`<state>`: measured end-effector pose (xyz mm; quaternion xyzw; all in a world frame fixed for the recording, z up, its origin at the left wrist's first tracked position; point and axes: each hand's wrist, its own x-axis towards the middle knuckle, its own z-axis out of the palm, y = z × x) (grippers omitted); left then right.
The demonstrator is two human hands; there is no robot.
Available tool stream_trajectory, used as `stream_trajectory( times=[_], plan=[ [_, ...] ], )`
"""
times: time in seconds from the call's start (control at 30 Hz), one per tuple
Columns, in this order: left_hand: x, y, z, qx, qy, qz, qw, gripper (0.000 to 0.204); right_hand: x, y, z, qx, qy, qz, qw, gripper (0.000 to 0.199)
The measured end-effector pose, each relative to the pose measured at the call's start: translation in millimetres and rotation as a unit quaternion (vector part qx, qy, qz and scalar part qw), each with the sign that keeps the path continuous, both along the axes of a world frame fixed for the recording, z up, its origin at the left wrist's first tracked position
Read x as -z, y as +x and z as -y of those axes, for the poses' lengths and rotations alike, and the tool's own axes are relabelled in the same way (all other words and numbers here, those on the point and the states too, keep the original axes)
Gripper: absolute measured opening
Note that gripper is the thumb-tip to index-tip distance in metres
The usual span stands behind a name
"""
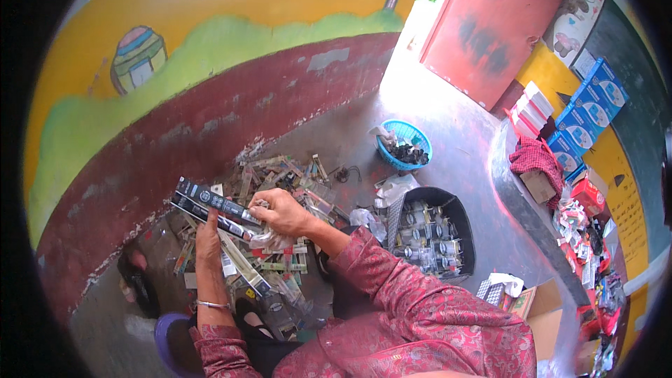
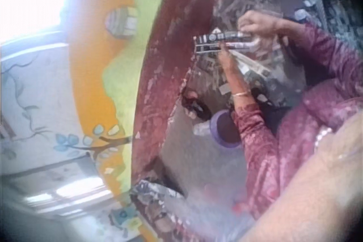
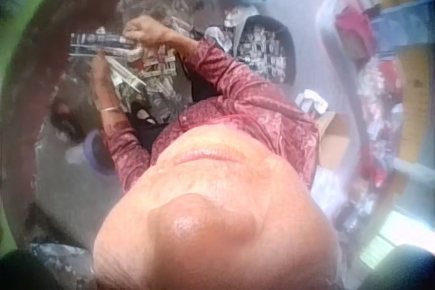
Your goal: The person wipes packaged pens with a cloth by hand and places them into a plastic bag before moving them into a large bin.
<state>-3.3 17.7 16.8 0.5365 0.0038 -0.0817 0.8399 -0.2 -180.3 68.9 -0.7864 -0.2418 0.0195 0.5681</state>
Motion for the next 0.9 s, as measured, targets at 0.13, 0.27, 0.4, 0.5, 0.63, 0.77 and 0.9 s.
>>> stream_trajectory(
  times=[0.13, 0.27, 0.4, 0.5, 0.63, 0.77, 0.9],
  plan=[
    [-26, -17, 12, 0.051, 0.010, 0.030, 0.998, 0.060, 15, -4, -3, -0.048, 0.066, -0.116, 0.990, 0.021],
    [-26, -18, 24, 0.034, -0.090, 0.024, 0.995, 0.065, 11, 2, 2, -0.040, 0.052, -0.163, 0.985, 0.019],
    [-5, -12, 12, 0.061, -0.030, 0.010, 0.998, 0.052, 18, 2, -6, -0.028, -0.053, -0.014, 0.998, 0.025],
    [-10, -17, 15, 0.082, 0.014, 0.064, 0.994, 0.040, 10, -2, -1, -0.030, -0.114, -0.036, 0.992, 0.027],
    [-10, -14, 15, 0.108, -0.064, -0.005, 0.992, 0.039, 15, 9, 12, 0.008, -0.169, -0.042, 0.985, 0.028],
    [-2, -13, 15, 0.068, -0.013, -0.016, 0.997, 0.036, -7, 7, 2, 0.171, 0.003, 0.004, 0.985, 0.019],
    [-6, -21, 27, -0.005, 0.035, -0.056, 0.998, 0.036, 1, -10, -37, 0.141, -0.054, 0.222, 0.963, 0.011]
  ],
)
